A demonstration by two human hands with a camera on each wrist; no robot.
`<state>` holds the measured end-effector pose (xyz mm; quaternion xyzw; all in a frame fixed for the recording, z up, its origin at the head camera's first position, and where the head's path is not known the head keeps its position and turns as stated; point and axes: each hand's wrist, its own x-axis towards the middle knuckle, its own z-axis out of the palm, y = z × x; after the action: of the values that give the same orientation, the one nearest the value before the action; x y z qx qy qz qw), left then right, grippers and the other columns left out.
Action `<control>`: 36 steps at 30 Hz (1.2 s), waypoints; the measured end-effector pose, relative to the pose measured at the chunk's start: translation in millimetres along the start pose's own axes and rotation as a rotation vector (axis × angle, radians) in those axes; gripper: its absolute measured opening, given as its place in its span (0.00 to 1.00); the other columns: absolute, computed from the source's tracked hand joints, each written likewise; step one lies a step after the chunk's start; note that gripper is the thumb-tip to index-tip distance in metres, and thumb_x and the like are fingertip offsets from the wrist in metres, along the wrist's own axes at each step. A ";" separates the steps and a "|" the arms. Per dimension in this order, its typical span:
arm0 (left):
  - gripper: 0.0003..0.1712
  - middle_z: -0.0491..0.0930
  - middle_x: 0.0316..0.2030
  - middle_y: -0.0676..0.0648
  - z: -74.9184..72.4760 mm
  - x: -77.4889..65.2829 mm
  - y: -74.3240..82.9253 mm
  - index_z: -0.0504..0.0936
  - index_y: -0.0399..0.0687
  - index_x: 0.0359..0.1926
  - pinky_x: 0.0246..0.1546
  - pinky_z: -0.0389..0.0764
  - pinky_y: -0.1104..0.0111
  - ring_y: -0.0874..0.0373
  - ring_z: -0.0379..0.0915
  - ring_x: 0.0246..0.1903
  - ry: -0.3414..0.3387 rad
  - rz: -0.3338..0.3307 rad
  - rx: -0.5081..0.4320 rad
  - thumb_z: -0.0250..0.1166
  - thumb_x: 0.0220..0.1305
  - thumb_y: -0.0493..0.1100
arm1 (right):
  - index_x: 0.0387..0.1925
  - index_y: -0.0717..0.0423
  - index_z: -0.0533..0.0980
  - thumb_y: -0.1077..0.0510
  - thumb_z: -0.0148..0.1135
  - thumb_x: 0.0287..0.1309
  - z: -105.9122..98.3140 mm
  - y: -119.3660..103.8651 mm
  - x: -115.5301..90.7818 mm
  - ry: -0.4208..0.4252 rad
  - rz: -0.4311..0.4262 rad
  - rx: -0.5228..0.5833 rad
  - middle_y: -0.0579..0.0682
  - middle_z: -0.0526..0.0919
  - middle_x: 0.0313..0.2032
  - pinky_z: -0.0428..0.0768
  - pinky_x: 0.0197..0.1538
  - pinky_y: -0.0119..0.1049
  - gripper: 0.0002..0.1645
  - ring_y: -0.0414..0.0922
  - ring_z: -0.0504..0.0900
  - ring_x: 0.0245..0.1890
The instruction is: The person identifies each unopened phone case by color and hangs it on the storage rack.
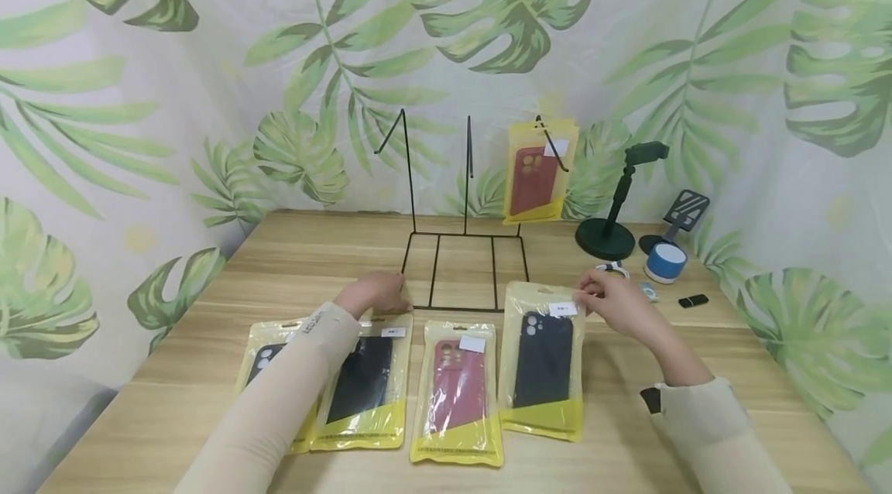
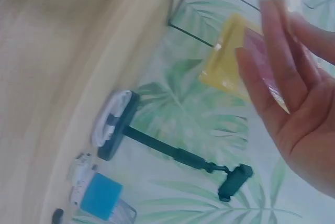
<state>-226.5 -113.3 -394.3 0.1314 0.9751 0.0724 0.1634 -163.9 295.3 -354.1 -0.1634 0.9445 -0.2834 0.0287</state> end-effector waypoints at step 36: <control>0.19 0.82 0.32 0.48 0.0 2.0 -2.3 0.78 0.48 0.22 0.40 0.81 0.61 0.57 0.73 0.28 -0.019 0.002 -0.004 0.66 0.65 0.55 | 0.42 0.62 0.77 0.55 0.57 0.71 -11.3 -142.9 83.7 0.674 -0.373 0.219 0.56 0.81 0.29 0.65 0.25 0.26 0.12 0.38 0.69 0.23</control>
<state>-228.9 -115.0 -395.4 0.1326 0.9732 0.0732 0.1729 -202.8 161.8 -263.5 -0.2260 0.8194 -0.4204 -0.3174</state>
